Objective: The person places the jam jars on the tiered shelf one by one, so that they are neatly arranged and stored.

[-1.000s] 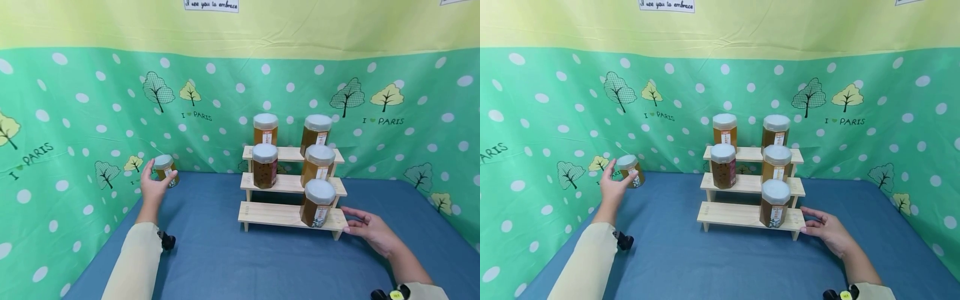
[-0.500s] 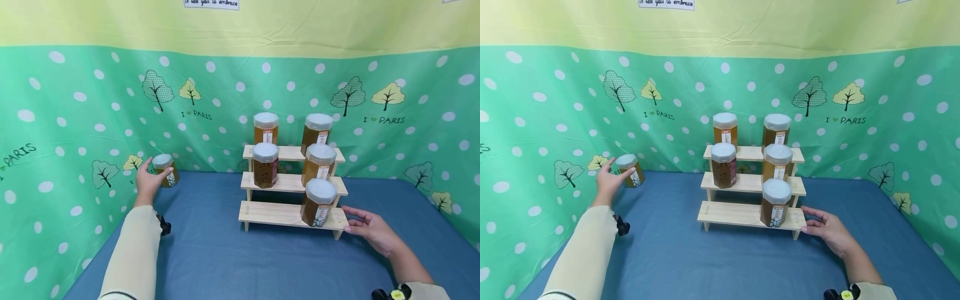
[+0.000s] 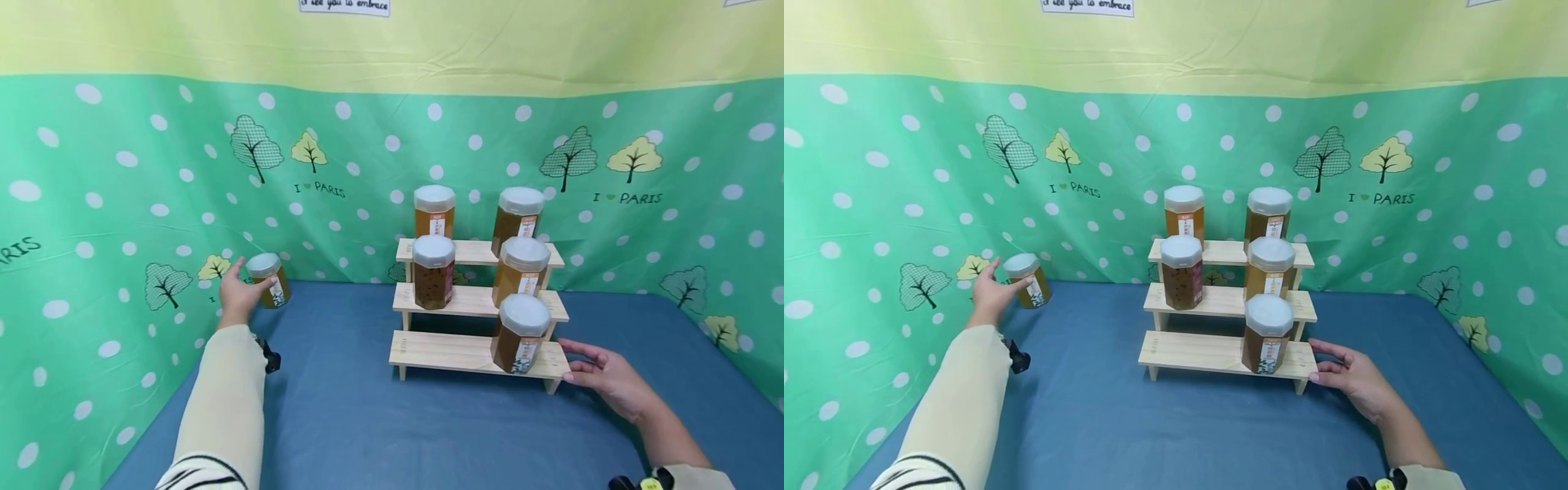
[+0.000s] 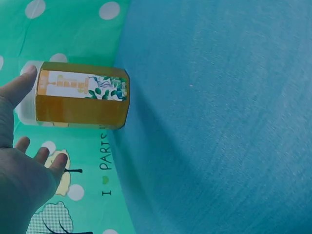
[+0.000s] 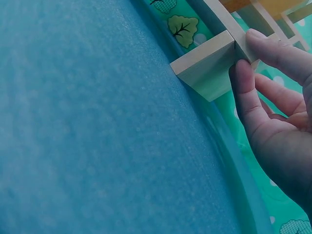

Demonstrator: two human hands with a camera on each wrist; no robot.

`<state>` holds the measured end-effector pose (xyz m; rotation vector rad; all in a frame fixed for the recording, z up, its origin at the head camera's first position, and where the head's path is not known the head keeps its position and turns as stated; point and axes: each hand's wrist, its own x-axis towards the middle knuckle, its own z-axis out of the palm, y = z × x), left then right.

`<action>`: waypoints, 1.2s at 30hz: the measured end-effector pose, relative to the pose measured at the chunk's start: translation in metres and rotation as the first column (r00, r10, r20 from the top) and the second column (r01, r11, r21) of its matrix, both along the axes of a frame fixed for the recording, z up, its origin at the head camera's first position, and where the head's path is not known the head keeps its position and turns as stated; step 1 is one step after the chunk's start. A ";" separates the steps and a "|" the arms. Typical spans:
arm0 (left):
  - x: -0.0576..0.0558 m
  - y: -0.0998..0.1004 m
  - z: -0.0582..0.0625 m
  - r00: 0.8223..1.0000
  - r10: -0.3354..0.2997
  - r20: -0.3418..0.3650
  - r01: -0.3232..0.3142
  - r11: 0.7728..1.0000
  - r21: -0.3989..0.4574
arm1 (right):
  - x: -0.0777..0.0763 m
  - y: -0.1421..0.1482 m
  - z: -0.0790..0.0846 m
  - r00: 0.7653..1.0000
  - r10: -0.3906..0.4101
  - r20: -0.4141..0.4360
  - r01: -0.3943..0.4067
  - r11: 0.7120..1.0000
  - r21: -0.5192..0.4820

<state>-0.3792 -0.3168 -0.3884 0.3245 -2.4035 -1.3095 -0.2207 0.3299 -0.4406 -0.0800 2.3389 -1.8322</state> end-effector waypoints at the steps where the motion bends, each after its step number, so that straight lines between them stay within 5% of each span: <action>1: -0.001 0.000 0.001 1.000 -0.002 0.005 0.002 1.000 0.005 | 0.000 0.000 0.000 1.000 -0.001 -0.002 0.001 1.000 -0.002; 10: -0.001 -0.001 0.006 1.000 0.022 0.009 -0.022 0.998 0.053 | 0.000 0.001 -0.001 1.000 0.011 -0.013 -0.011 1.000 -0.003; 19: -0.004 0.005 0.007 0.995 -0.052 0.085 0.046 0.997 0.064 | -0.002 -0.001 0.000 1.000 0.021 -0.018 -0.022 0.999 -0.026; 36: -0.007 0.016 -0.003 0.995 0.094 -0.034 -0.096 0.993 -0.068 | -0.002 0.000 0.001 1.000 0.001 0.001 -0.001 1.000 -0.023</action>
